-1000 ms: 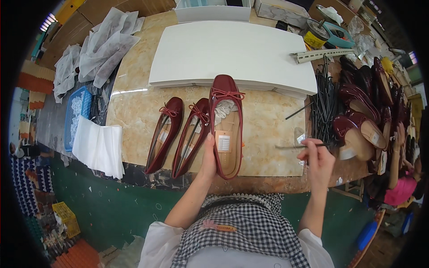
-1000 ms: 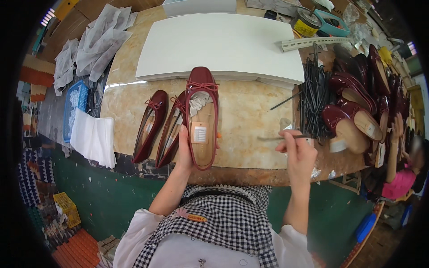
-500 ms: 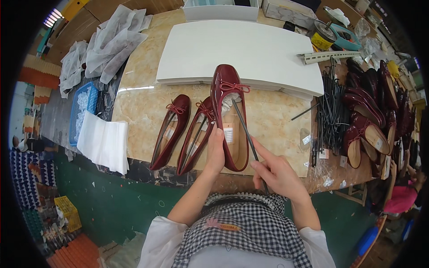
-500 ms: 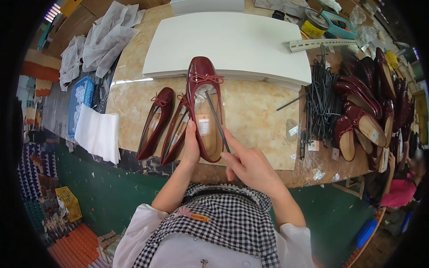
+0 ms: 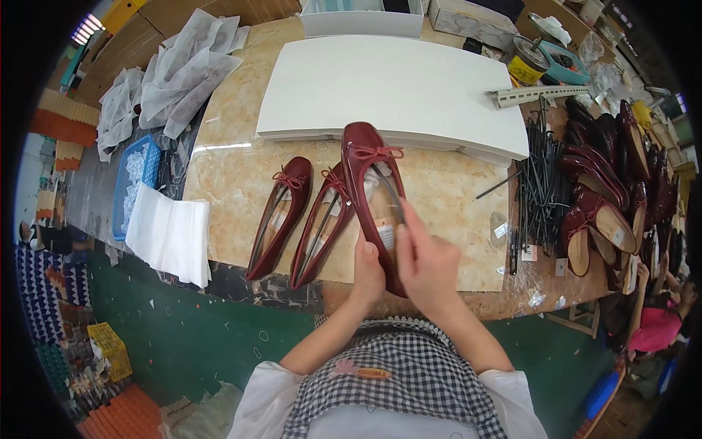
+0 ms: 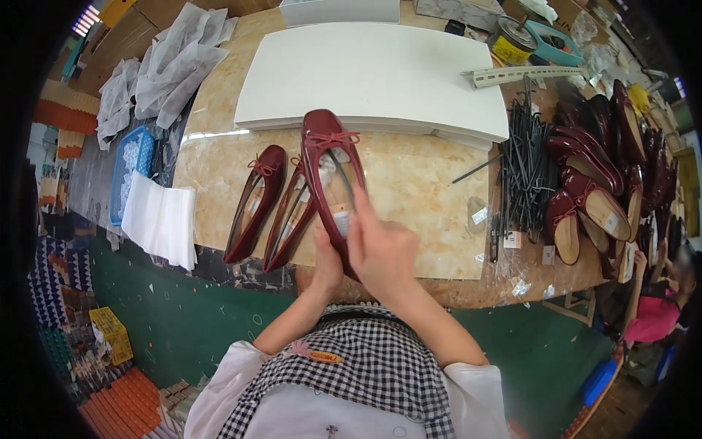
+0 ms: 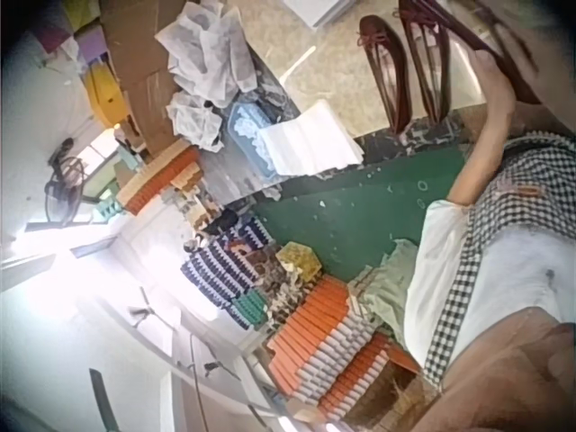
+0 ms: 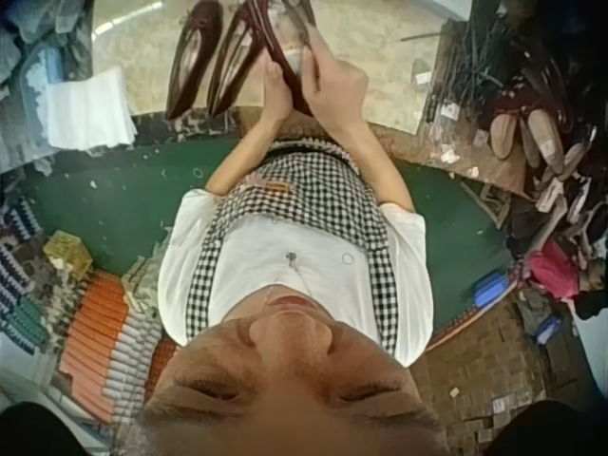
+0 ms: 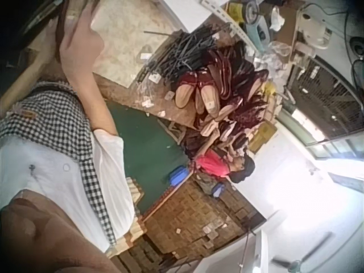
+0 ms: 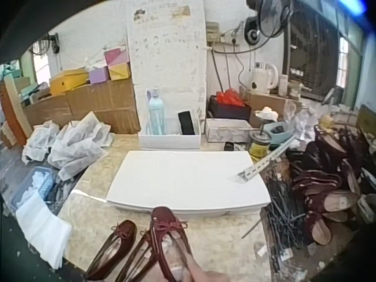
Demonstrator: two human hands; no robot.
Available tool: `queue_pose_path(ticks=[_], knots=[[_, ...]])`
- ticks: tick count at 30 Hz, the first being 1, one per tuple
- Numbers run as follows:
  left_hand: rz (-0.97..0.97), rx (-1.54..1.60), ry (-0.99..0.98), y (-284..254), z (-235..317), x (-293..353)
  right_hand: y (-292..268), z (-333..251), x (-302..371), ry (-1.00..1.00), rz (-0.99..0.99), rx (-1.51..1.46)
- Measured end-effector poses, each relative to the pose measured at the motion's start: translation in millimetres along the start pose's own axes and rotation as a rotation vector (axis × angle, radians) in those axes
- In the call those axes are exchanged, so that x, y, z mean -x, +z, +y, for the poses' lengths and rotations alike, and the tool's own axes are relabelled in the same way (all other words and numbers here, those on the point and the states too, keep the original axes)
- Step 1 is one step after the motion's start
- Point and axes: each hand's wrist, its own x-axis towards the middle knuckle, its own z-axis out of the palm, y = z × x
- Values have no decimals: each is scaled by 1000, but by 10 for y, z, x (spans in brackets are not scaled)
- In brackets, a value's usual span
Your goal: The person cleans a pair of maroon patent leather shoes using a white cloth and a metal tool. They wipe the exterior and interior of the shoes, then use the metal tool to adjust the insole or insert a tag. The person repeats this process for multiple pairs of shoes on a cluttered workbench.
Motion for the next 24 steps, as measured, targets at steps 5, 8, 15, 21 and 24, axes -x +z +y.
queue_pose_path(ticks=[5,8,15,21,24], knots=[[75,-2,-145,-17,-266,46,-32,41,136,140,-250,-12],[-113,-753,-36,-244,97,-30,-257,259,161,200,-275,-177],[-95,-1659,151,-945,736,-58,-665,520,300,435,-185,-44],[-219,-1348,267,-1277,695,-284,-453,666,383,207,-248,21],[-103,-1304,61,-1746,1085,-561,-887,817,351,270,-193,177]])
